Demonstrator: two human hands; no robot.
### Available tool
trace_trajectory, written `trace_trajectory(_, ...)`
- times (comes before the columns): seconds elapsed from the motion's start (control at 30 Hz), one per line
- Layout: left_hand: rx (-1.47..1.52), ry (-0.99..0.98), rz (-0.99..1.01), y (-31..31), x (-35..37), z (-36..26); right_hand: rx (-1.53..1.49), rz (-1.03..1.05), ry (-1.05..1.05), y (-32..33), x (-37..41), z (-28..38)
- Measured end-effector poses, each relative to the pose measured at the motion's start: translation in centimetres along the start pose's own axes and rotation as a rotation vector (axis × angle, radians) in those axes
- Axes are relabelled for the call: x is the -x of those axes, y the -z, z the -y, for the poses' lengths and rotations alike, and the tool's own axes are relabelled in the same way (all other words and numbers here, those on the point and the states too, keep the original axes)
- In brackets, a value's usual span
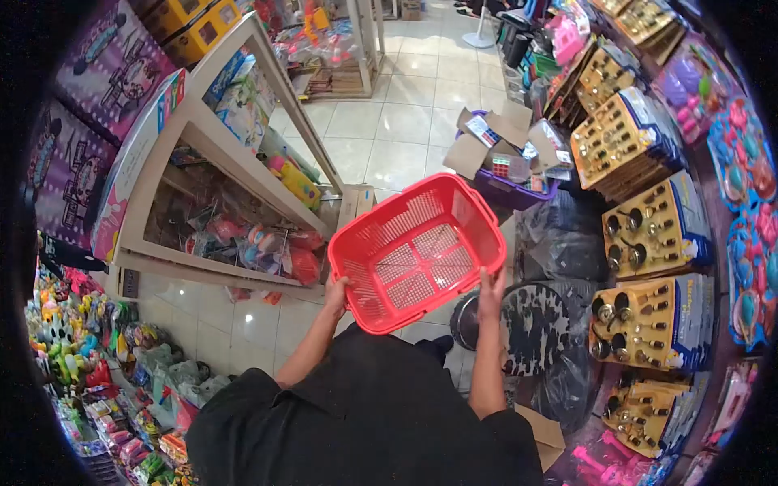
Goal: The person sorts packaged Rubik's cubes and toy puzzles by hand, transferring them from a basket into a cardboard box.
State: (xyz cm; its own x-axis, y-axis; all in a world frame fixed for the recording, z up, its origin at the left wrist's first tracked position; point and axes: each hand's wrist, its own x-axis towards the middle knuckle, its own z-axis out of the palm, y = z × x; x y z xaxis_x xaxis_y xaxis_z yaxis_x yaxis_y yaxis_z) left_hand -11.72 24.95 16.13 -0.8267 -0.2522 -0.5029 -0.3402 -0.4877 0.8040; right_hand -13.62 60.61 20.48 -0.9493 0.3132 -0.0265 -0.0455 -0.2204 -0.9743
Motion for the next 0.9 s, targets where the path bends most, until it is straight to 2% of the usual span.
trace_trajectory(0.07,0.051,-0.004,-0.059,2.5,-1.6,-0.8,-0.024,0.064,-0.052,-5.3,0.3,-1.6)
trace_trajectory(0.2,0.102,-0.052,-0.11,6.8,-5.2,-2.1,0.065,0.042,-0.535,-14.8,3.2,-6.4)
trace_trajectory(0.27,0.161,-0.113,-0.151,7.6,-6.4,-1.6,0.041,0.286,-0.281,-18.1,5.2,-12.6)
trace_trajectory(0.4,0.232,-0.089,-0.261,8.5,-7.8,-1.5,0.096,0.311,-0.315,-23.0,5.4,-13.0)
trace_trajectory(0.47,0.172,-0.072,-0.192,9.9,-9.6,0.5,0.116,0.339,-0.385,-22.6,3.6,-13.2)
trace_trajectory(0.57,0.108,0.008,-0.15,10.4,-10.4,2.4,0.213,0.278,-0.375,-22.9,1.5,-14.1)
trace_trajectory(0.63,0.018,0.034,-0.16,9.8,-10.7,1.5,0.17,0.25,-0.405,-24.0,0.2,-13.6)
trace_trajectory(0.73,0.025,0.201,-0.27,7.9,-11.4,-2.2,0.305,0.343,-0.399,-23.6,-2.9,-16.9)
trace_trajectory(0.77,-0.059,0.172,-0.277,9.0,-13.4,-1.1,0.286,0.352,-0.431,-23.6,-4.0,-17.6)
trace_trajectory(0.87,-0.255,0.027,-0.48,11.4,-19.4,-0.2,0.255,0.391,-0.52,-24.2,-7.6,-18.2)
trace_trajectory(0.9,-0.317,0.023,-0.436,12.1,-21.2,-1.0,0.257,0.407,-0.542,-24.1,-8.7,-19.1)
